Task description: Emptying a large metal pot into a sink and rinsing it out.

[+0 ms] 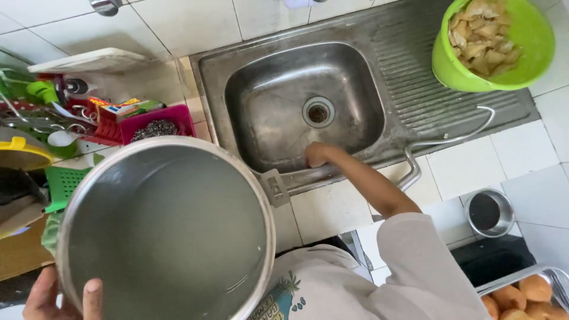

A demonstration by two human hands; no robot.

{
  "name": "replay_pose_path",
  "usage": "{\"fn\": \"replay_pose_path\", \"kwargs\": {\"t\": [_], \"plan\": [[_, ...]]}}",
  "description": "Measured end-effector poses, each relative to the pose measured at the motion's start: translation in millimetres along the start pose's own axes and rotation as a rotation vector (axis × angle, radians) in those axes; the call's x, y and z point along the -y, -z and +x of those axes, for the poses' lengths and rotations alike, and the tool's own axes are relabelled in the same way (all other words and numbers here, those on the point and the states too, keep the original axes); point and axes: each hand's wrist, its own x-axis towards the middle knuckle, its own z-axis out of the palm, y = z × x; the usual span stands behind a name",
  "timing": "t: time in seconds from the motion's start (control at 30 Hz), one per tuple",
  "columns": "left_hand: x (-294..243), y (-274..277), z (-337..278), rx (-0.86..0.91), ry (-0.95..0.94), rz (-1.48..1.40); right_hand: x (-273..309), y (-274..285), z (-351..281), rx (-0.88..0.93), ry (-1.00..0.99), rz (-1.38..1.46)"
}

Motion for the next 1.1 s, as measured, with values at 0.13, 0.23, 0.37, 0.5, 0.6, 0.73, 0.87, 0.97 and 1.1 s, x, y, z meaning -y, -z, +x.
{"fn": "replay_pose_path", "kwargs": {"t": [0.13, 0.23, 0.37, 0.5, 0.6, 0.73, 0.87, 0.97, 1.1], "plan": [[46, 25, -24, -0.145, -0.233, 0.034, -10, 10, -42, -0.045, 0.118, 0.066], [76, 39, -32, -0.144, 0.235, 0.174, -25, -6, -48, -0.212, 0.217, 0.426], [48, 19, -32, -0.130, 0.328, 0.051, -42, -26, -47, -0.505, 0.354, 0.445], [97, 6, -35, -0.322, 0.206, -0.182, -60, -12, -36, -0.701, 0.043, 0.339], [38, -19, -26, -0.243, 0.256, -0.289, -29, 41, -87, -0.894, 0.030, 0.561], [-25, -56, -6, -0.158, 0.294, -0.324, 22, 92, -143, -0.853, 0.281, 1.253], [-69, -88, 20, 0.034, 0.320, -0.262, 63, 108, -176, -0.861, 0.287, 1.204], [-85, -113, 51, 0.160, 0.261, -0.273, 74, 97, -179, -0.773, 0.326, 1.587], [-91, -138, 84, 0.281, 0.248, -0.286, 46, 73, -144, -0.674, 0.231, 2.059]]}}
